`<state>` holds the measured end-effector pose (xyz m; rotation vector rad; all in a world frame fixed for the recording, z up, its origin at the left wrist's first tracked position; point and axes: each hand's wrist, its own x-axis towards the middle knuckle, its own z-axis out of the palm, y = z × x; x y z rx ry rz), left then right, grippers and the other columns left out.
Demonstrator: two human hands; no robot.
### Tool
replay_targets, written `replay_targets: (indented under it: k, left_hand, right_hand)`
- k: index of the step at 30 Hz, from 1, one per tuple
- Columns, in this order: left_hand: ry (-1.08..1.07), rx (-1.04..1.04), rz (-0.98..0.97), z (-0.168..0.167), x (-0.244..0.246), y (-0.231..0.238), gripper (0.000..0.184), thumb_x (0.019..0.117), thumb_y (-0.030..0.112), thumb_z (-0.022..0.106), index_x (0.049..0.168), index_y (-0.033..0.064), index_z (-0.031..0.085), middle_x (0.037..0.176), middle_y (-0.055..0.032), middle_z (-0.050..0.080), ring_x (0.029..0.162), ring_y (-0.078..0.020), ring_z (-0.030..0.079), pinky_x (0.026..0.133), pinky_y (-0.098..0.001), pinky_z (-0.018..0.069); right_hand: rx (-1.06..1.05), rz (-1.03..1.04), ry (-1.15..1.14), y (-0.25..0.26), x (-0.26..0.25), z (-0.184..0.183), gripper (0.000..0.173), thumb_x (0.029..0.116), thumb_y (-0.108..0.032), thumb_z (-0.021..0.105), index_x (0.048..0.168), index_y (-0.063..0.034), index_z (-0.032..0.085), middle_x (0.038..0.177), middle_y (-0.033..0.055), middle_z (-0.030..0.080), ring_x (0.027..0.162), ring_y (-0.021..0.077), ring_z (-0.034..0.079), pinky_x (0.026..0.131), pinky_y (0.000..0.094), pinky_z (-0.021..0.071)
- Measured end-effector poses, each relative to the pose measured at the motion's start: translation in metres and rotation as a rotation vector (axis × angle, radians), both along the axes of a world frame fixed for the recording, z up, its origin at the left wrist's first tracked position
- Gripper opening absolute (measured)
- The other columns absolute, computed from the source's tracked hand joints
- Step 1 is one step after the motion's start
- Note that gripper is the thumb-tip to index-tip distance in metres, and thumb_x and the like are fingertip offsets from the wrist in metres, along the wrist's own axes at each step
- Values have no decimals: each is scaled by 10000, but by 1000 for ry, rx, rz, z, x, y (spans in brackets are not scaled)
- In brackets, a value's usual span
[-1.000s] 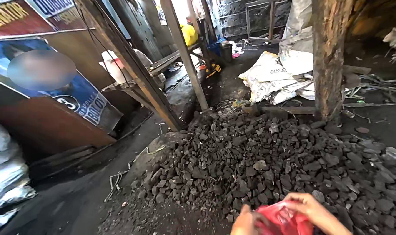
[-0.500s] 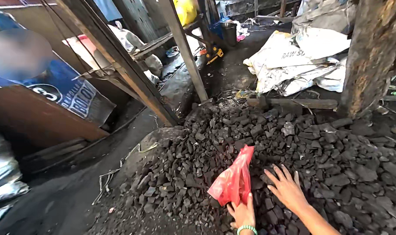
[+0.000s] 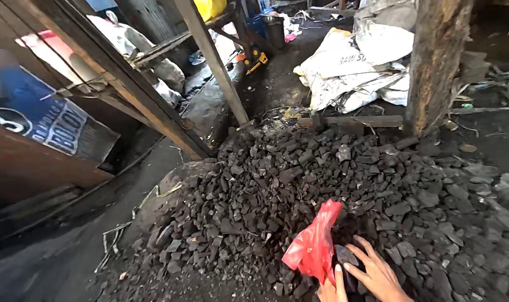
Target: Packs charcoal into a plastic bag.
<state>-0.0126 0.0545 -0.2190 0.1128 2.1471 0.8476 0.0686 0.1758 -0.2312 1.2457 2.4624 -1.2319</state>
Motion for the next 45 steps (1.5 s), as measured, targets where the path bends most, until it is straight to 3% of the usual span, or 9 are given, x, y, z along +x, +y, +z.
replay_targets:
  k: [6, 14, 21, 27, 30, 32, 35, 39, 45]
  left_hand:
    - [-103, 147, -58, 27, 40, 35, 593, 1095, 464, 374, 1495, 48, 511, 1505, -259, 495, 1432, -460, 402, 1155, -695, 240]
    - [-373, 279, -276, 104, 41, 75, 638, 1113, 451, 299, 1499, -36, 441, 1540, -252, 445, 1461, -338, 399, 1210, -534, 288]
    - [324, 73, -346, 82, -25, 51, 367, 953, -34, 593, 1306, 28, 671, 1423, -286, 546, 1278, -426, 576, 1066, -538, 469]
    - [355, -208, -766, 124, -4, 54, 683, 897, 5, 682, 1530, 73, 434, 1666, -276, 130, 1148, -441, 650, 948, -510, 558]
    - [40, -24, -921, 136, -6, 50, 939, 827, -48, 738, 1609, 25, 224, 1618, -322, 230, 1335, -458, 505, 1077, -536, 460]
    - [-201, 129, -869, 134, -16, 50, 1116, 762, -125, 745, 1631, 68, 72, 1450, -302, 459, 1067, -324, 628, 850, -454, 545]
    - [-291, 154, -797, 113, -39, 65, 1210, 741, -183, 728, 1635, 140, -20, 1499, -281, 435, 1157, -345, 622, 909, -504, 548]
    - [-165, 69, -875, 102, -50, 93, 1242, 774, -155, 733, 1630, 155, -112, 1559, -305, 355, 1295, -419, 549, 1001, -565, 498]
    - [-132, 610, -453, 66, -47, 57, 671, 957, 139, 608, 1577, 74, 360, 1516, -218, 466, 1242, -304, 594, 974, -458, 537]
  right_hand:
    - [-437, -689, 501, -25, 50, 0, 566, 990, -356, 523, 1441, -13, 535, 1490, 164, 531, 1382, 231, 499, 1160, 438, 396]
    - [-859, -1268, 1270, -45, 79, 27, 489, 1113, -377, 164, 1211, -142, 582, 936, -17, 728, 837, 73, 703, 733, 285, 605]
    - [-925, -1571, 1259, -71, 82, 54, 458, 1109, -444, 167, 1144, -154, 520, 883, 1, 667, 798, 103, 677, 680, 346, 590]
    - [-927, -1367, 1466, -62, 72, 90, 546, 1091, -498, 158, 972, -236, 621, 800, -44, 724, 703, 76, 711, 567, 307, 604]
    - [-948, -1286, 1406, -41, 55, 111, 530, 1088, -497, 176, 1025, -204, 612, 823, -21, 713, 730, 107, 706, 600, 340, 603]
    - [-767, -1125, 1215, -25, 48, 108, 383, 1087, -315, 276, 1130, -120, 602, 885, 7, 710, 754, 93, 691, 639, 288, 594]
    - [-429, -568, 548, 7, 54, 95, 609, 965, -244, 619, 1509, -27, 451, 1477, 159, 537, 1369, 215, 511, 1157, 392, 399]
    - [-187, -73, 84, 55, 44, 114, 685, 992, -299, 674, 1561, -50, 384, 1553, 232, 443, 1438, 362, 439, 1192, 514, 341]
    - [-395, -791, 852, 57, 106, 97, 401, 1070, -250, 362, 1247, 21, 598, 1139, 135, 718, 1001, 239, 720, 870, 414, 600]
